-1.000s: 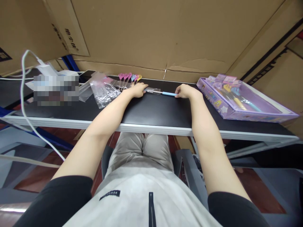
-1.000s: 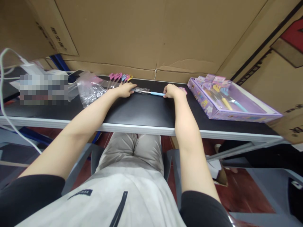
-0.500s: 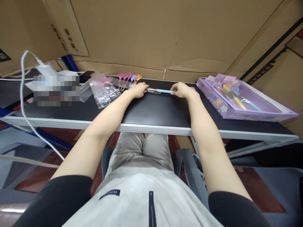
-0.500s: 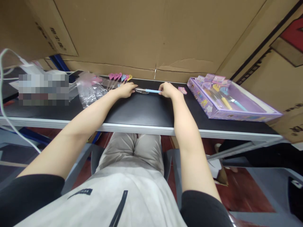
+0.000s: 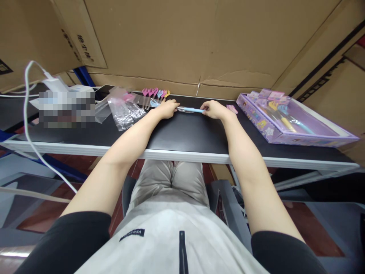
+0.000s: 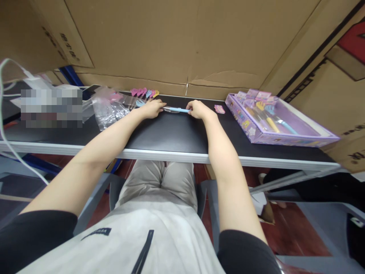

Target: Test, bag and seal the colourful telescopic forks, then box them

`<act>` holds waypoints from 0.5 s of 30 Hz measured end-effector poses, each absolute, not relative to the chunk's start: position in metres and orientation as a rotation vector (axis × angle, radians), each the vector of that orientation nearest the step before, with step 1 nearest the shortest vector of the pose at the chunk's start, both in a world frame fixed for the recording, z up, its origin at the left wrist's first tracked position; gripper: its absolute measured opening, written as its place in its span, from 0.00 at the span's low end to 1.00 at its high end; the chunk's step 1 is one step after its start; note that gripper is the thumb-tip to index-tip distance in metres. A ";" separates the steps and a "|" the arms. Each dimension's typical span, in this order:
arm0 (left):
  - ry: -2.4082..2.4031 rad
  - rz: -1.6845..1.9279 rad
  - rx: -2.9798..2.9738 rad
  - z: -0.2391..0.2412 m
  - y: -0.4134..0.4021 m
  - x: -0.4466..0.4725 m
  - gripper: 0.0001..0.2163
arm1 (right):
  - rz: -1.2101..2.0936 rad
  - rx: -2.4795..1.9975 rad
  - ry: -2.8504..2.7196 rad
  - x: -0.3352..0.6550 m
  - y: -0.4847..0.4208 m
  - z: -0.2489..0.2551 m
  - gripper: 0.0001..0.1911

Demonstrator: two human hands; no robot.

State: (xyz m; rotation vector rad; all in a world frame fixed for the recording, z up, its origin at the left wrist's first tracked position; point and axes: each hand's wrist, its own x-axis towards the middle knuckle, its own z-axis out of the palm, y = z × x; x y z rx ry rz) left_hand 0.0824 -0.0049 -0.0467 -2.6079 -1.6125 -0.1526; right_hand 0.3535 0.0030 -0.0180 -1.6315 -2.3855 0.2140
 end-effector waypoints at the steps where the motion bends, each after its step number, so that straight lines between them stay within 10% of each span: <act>1: -1.607 -0.161 -2.612 -0.047 -0.004 0.082 0.26 | 0.218 -1.624 -2.393 0.352 0.002 -0.018 0.14; 15: -1.523 -0.205 -2.631 -0.047 -0.005 0.085 0.25 | 0.321 -1.581 -2.343 0.330 -0.015 -0.013 0.19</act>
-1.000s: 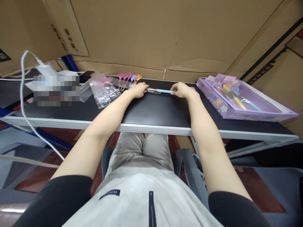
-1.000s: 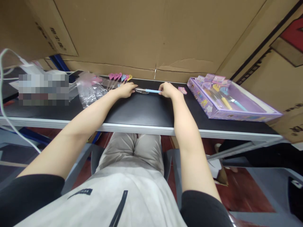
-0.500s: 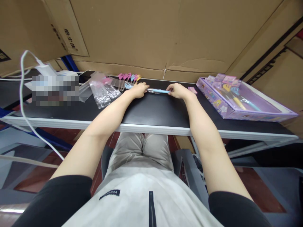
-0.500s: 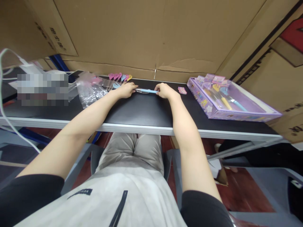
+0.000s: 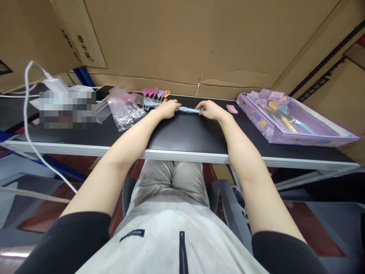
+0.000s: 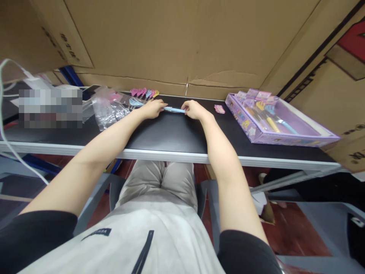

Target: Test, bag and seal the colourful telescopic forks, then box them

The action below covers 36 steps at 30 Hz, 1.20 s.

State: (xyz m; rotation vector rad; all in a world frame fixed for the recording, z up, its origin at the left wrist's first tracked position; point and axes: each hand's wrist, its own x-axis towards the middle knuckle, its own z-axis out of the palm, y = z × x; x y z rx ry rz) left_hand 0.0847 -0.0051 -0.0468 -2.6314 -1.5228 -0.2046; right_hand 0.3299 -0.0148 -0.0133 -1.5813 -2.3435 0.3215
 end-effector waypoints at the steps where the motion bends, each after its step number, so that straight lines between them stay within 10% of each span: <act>1: -1.518 -0.207 -2.633 -0.047 -0.004 0.085 0.25 | 0.325 -1.577 -2.335 0.330 -0.015 -0.014 0.19; 36: -1.394 -0.234 -2.696 -0.051 -0.004 0.092 0.24 | 0.568 -1.411 -2.236 0.326 -0.005 -0.026 0.11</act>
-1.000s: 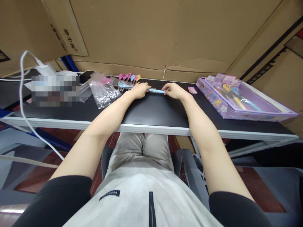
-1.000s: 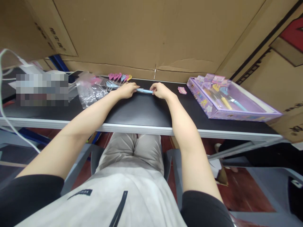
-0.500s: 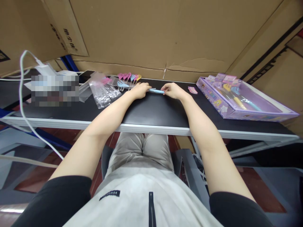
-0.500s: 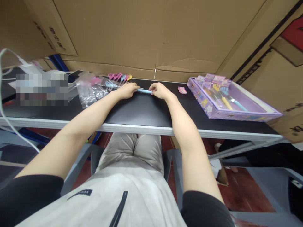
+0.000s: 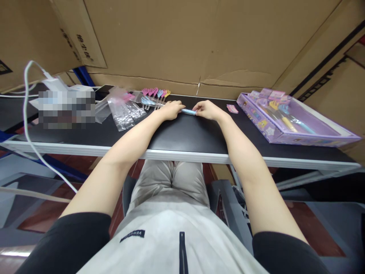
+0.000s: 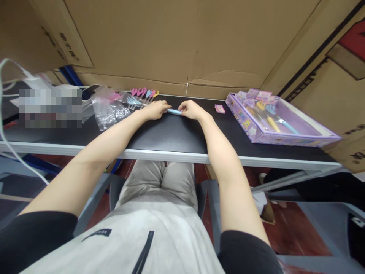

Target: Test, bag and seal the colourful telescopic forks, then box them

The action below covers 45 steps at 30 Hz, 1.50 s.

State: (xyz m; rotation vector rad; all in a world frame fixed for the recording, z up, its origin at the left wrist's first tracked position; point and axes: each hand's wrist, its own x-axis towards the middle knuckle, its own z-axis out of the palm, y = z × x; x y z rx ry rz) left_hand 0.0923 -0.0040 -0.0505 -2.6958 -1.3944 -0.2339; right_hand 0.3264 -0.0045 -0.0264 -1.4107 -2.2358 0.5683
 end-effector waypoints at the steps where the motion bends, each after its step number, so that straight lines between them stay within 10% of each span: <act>1: -1.392 -0.232 -2.692 -0.051 -0.004 0.093 0.24 | 0.562 -1.413 -2.239 0.326 -0.005 -0.026 0.11; 45: -1.081 -0.317 -2.866 -0.041 -0.020 0.116 0.23 | 0.346 -1.449 -2.225 0.341 0.004 -0.025 0.11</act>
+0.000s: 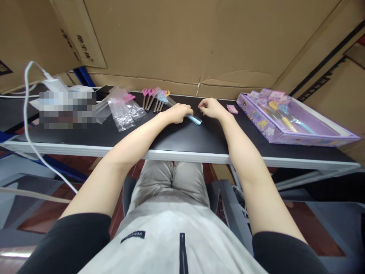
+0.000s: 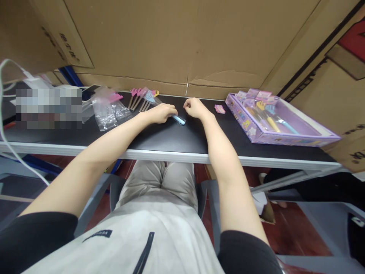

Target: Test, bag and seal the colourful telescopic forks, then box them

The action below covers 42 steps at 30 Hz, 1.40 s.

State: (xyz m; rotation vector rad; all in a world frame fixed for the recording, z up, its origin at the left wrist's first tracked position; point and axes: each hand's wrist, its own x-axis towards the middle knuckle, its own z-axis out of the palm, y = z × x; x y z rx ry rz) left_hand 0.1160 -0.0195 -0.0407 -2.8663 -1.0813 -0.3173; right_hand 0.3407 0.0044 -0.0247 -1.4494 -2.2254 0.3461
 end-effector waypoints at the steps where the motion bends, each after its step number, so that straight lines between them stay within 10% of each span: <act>1: -1.077 -0.340 -2.889 -0.042 -0.018 0.116 0.23 | 0.356 -1.446 -2.225 0.340 0.004 -0.025 0.11; 18: -1.149 -0.621 -3.338 -0.041 -0.018 0.114 0.34 | 0.344 -1.439 -2.248 0.342 0.004 -0.026 0.10; 28: -1.328 -0.882 -3.184 -0.048 -0.012 0.114 0.16 | 0.357 -1.443 -2.265 0.341 0.005 -0.026 0.07; 42: -1.142 -0.493 -3.035 -0.048 -0.007 0.104 0.32 | 0.367 -1.453 -2.256 0.341 0.003 -0.026 0.07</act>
